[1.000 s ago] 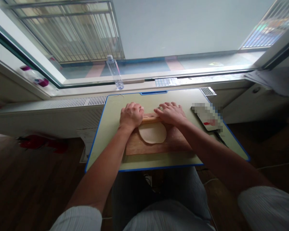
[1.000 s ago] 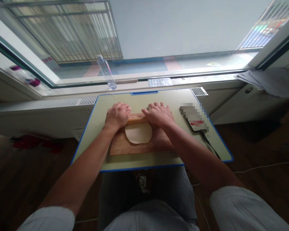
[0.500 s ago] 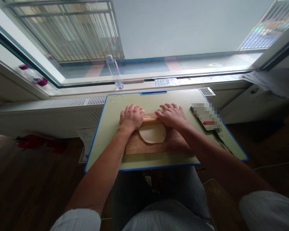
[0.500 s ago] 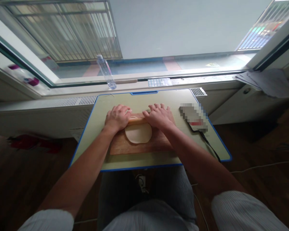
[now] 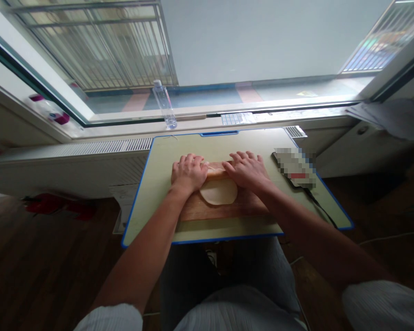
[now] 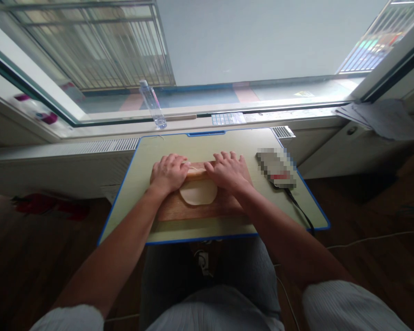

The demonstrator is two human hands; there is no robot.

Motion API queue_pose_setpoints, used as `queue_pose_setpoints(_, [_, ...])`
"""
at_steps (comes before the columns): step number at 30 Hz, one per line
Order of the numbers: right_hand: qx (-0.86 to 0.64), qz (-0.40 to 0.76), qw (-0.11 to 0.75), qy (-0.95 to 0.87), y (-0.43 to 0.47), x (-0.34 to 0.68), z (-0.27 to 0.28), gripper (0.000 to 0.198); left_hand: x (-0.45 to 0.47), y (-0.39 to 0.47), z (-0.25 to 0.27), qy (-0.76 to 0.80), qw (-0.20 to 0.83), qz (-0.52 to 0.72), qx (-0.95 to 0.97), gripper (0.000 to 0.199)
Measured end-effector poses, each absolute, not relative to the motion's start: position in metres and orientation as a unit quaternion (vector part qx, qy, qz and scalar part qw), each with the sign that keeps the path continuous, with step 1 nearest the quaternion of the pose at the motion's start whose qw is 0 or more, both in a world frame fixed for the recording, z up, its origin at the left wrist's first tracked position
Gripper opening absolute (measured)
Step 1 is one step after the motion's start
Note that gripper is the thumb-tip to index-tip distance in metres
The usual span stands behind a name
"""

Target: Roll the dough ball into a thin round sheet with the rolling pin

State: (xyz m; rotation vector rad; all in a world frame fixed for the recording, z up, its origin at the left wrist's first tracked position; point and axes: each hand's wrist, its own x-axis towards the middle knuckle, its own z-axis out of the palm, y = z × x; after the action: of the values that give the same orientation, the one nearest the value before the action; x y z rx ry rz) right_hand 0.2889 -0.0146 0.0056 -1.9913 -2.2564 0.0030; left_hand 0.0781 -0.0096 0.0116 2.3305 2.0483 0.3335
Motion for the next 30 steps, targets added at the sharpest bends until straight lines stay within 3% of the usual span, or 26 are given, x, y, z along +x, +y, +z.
queue_pose_setpoints(15, [-0.657,-0.022,0.087,-0.748,-0.043,0.289,0.003,0.066,0.079,-0.035,0.006,0.653,-0.011,0.117,0.748,0.045])
queue_pose_setpoints(22, [-0.670,0.046,0.063,-0.739,-0.043,0.295,0.011,0.076,0.080,-0.055,0.005,0.640,-0.021,0.112,0.760,0.050])
queue_pose_setpoints(30, [-0.665,0.089,0.088,-0.736,-0.003,0.298,0.016,0.072,0.079,-0.028,0.027,0.667,0.051,0.101,0.737,0.053])
